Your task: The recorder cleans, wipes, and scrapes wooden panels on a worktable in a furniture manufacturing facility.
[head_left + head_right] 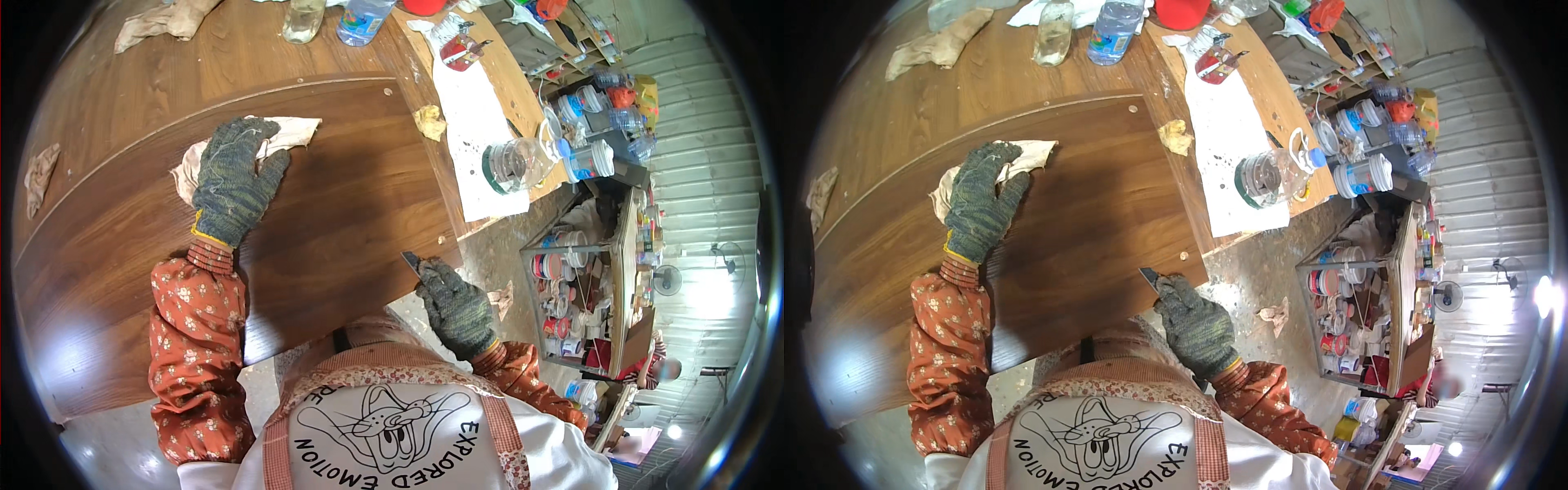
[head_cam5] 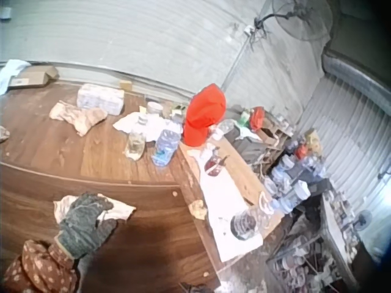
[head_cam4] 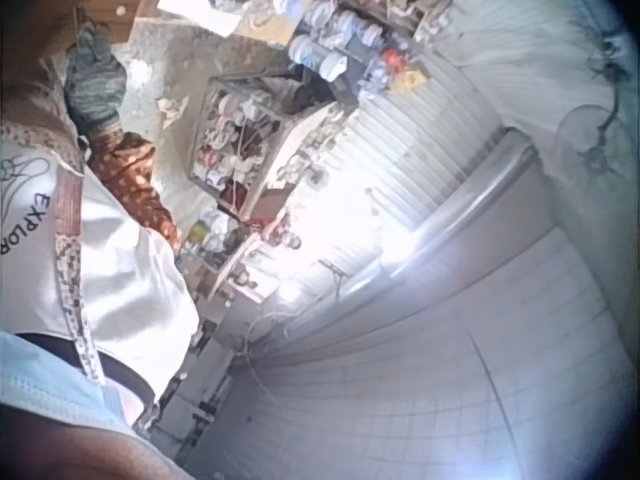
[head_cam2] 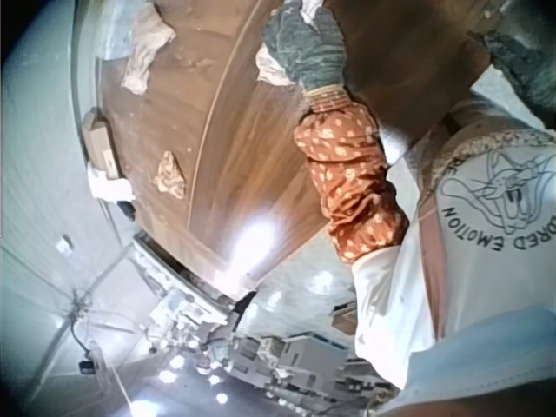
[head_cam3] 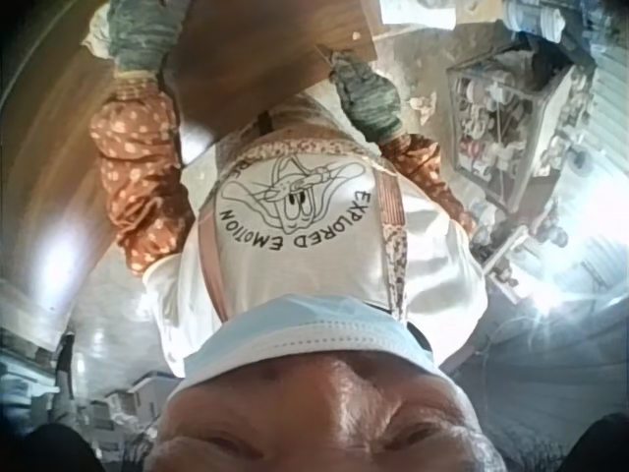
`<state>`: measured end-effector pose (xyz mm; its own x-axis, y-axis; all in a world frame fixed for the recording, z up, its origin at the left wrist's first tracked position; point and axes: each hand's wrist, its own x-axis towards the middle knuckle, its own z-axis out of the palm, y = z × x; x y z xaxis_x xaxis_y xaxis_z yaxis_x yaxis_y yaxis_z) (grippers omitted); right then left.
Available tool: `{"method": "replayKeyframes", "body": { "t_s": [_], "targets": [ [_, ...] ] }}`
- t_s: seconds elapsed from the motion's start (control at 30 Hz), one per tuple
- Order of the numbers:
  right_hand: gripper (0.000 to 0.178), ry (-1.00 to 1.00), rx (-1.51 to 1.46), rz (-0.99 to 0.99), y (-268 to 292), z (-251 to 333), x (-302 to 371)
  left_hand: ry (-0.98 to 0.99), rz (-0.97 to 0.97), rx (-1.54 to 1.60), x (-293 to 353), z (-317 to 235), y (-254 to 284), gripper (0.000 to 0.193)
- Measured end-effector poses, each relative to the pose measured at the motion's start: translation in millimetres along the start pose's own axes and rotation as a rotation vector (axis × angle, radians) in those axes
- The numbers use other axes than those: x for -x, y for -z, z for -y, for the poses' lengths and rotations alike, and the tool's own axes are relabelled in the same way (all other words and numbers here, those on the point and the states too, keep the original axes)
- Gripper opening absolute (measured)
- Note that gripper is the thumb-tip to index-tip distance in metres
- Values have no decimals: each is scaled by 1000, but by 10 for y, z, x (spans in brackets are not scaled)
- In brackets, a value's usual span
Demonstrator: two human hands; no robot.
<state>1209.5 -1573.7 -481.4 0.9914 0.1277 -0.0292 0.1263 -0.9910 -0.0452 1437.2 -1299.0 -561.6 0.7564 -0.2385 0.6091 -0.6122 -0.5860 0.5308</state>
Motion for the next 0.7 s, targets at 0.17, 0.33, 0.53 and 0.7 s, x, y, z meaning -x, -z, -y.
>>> {"method": "replayKeyframes", "body": {
  "t_s": [0.17,0.33,0.53,0.7],
  "targets": [
    [31,-22,54,63,39,32,-108,11,14,-46,10,38,14,33],
    [34,57,-14,34,-16,-37,12,-2,-2,-20,-11,17,16,33],
    [44,11,51,-110,-167,-234,-593,-19,-29,-12,5,-20,-17,33],
    [45,-15,-3,-55,-123,-14,-1412,-59,-38,15,-9,-48,45,31]
  ]
}}
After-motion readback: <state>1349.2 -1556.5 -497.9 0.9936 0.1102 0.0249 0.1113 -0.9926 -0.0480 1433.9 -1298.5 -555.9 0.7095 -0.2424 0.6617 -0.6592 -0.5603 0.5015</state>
